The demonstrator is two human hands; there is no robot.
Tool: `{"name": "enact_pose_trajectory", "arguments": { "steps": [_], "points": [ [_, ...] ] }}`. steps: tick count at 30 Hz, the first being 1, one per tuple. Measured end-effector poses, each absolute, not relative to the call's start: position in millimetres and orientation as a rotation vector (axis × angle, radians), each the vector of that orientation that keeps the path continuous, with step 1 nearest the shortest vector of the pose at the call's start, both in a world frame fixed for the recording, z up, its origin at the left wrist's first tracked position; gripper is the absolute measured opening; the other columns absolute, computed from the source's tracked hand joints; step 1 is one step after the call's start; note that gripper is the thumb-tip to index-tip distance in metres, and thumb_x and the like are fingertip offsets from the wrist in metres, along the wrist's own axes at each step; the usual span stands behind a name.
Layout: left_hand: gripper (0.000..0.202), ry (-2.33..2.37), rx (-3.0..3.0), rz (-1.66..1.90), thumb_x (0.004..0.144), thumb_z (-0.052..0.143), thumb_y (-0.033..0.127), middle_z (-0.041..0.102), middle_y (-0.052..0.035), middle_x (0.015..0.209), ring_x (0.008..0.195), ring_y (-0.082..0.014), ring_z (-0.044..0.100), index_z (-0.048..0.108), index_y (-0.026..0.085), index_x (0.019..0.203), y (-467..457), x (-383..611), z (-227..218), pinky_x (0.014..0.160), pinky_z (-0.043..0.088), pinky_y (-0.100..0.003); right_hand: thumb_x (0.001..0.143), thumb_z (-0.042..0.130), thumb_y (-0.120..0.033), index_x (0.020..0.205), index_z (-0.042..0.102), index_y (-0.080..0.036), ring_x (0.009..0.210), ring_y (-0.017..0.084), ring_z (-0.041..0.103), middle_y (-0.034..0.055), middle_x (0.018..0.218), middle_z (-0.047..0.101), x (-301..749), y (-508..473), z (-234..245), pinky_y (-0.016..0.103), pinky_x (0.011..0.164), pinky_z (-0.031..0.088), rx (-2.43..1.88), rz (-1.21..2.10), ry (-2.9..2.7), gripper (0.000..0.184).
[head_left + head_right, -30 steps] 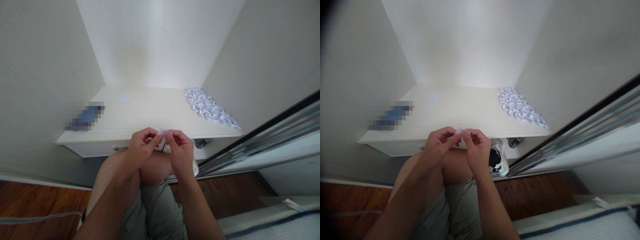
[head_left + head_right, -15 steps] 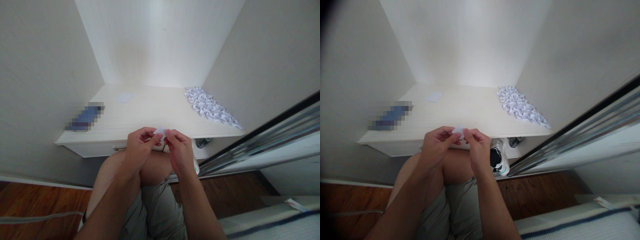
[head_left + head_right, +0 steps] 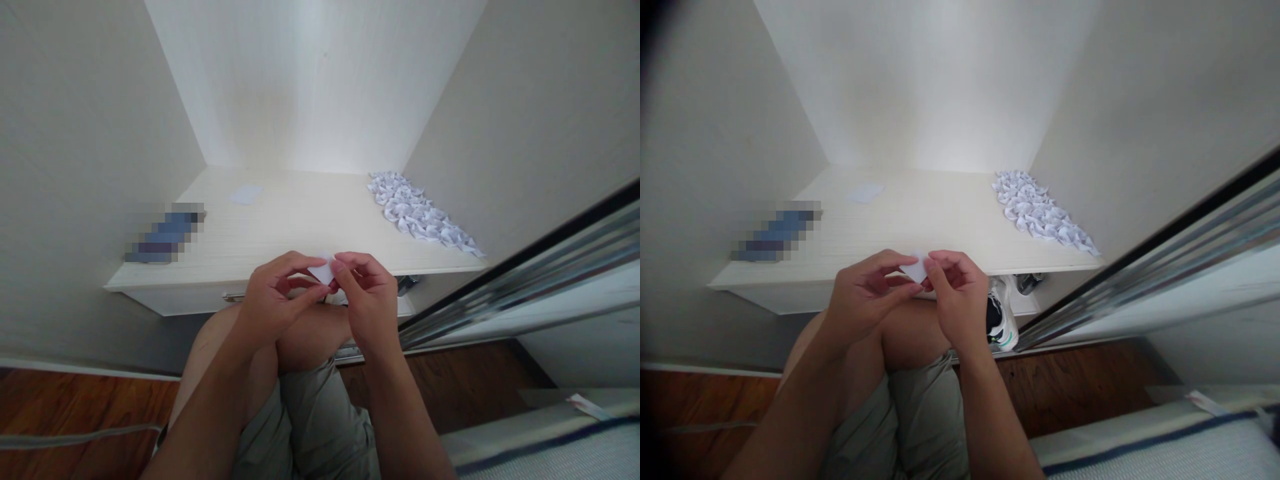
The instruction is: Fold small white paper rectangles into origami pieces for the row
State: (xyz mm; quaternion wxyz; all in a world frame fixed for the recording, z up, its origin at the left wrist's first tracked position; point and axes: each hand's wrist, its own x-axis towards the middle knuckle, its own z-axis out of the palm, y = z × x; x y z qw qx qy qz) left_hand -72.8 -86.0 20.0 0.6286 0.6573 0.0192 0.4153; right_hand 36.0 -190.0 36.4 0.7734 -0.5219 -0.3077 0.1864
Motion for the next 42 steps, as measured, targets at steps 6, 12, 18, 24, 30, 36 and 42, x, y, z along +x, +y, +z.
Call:
{"name": "enact_pose_trajectory", "arguments": {
  "steps": [6, 12, 18, 24, 30, 36, 42],
  "points": [
    [0.039, 0.002, 1.479, 0.917, 0.074, 0.088, 0.007, 0.078, -0.0031, 0.099, 0.089, -0.0161, 0.075, 0.083, 0.027, 0.107, -79.8, -82.2, 25.0, 0.079, 0.067, -0.026, 0.087, 0.078, -0.020, 0.099, 0.082, -0.026, 0.084, 0.015, 0.070, 0.0017, 0.092, 0.075, 50.3, -211.4, 49.3, 0.029, 0.076, 0.057, -1.134, 0.551, -1.047, 0.014],
    [0.028, 0.015, 1.590, 0.871, 0.081, 0.083, 0.012, 0.080, -0.0062, 0.093, 0.085, -0.0179, 0.075, 0.084, 0.026, 0.105, -78.9, -87.5, 30.9, 0.072, 0.064, -0.027, 0.082, 0.083, -0.018, 0.097, 0.082, -0.028, 0.084, 0.016, 0.068, 0.0019, 0.093, 0.075, 58.5, -221.2, 52.5, 0.031, 0.076, 0.055, -1.159, 0.576, -1.131, 0.017],
    [0.027, 0.003, 1.575, 0.865, 0.084, 0.080, 0.015, 0.079, -0.0084, 0.099, 0.091, -0.0193, 0.074, 0.084, 0.027, 0.108, -79.7, -87.3, 31.1, 0.076, 0.064, -0.029, 0.082, 0.083, -0.017, 0.095, 0.083, -0.028, 0.085, 0.016, 0.068, 0.0017, 0.093, 0.076, 56.3, -220.0, 51.5, 0.030, 0.076, 0.055, -1.171, 0.520, -1.120, 0.017],
    [0.028, 0.012, 1.584, 0.914, 0.084, 0.080, 0.015, 0.077, -0.0093, 0.107, 0.099, -0.0199, 0.073, 0.084, 0.029, 0.108, -77.9, -87.5, 29.7, 0.078, 0.064, -0.027, 0.086, 0.080, -0.018, 0.095, 0.082, -0.028, 0.086, 0.016, 0.069, 0.0022, 0.093, 0.075, 53.2, -217.2, 51.7, 0.031, 0.076, 0.055, -1.232, 0.376, -1.175, 0.014],
    [0.030, 0.029, 1.631, 0.970, 0.080, 0.083, 0.010, 0.080, -0.0067, 0.101, 0.092, -0.0182, 0.075, 0.085, 0.030, 0.102, -76.8, -87.2, 31.3, 0.075, 0.064, -0.026, 0.088, 0.077, -0.017, 0.096, 0.082, -0.031, 0.093, 0.020, 0.072, 0.0034, 0.101, 0.078, 53.2, -214.0, 48.0, 0.035, 0.082, 0.058, -1.320, 0.113, -1.277, 0.017],
    [0.019, 0.145, 1.658, 1.134, 0.073, 0.090, 0.013, 0.083, -0.0030, 0.085, 0.078, -0.0172, 0.077, 0.086, 0.027, 0.085, -78.8, -83.3, 29.2, 0.071, 0.064, -0.026, 0.091, 0.073, -0.014, 0.088, 0.079, -0.028, 0.088, 0.019, 0.072, 0.0027, 0.095, 0.078, 47.5, -207.9, 41.7, 0.035, 0.080, 0.057, -1.328, -0.066, -1.222, 0.015],
    [0.009, 0.252, 1.805, 1.229, 0.079, 0.088, 0.024, 0.083, -0.0035, 0.086, 0.075, -0.0176, 0.076, 0.085, 0.025, 0.087, -78.8, -83.2, 29.2, 0.068, 0.062, -0.027, 0.094, 0.070, -0.020, 0.088, 0.075, -0.026, 0.084, 0.020, 0.069, 0.0039, 0.093, 0.076, 42.0, -200.9, 37.6, 0.035, 0.077, 0.055, -1.320, -0.011, -1.132, 0.010]
  ]
}}
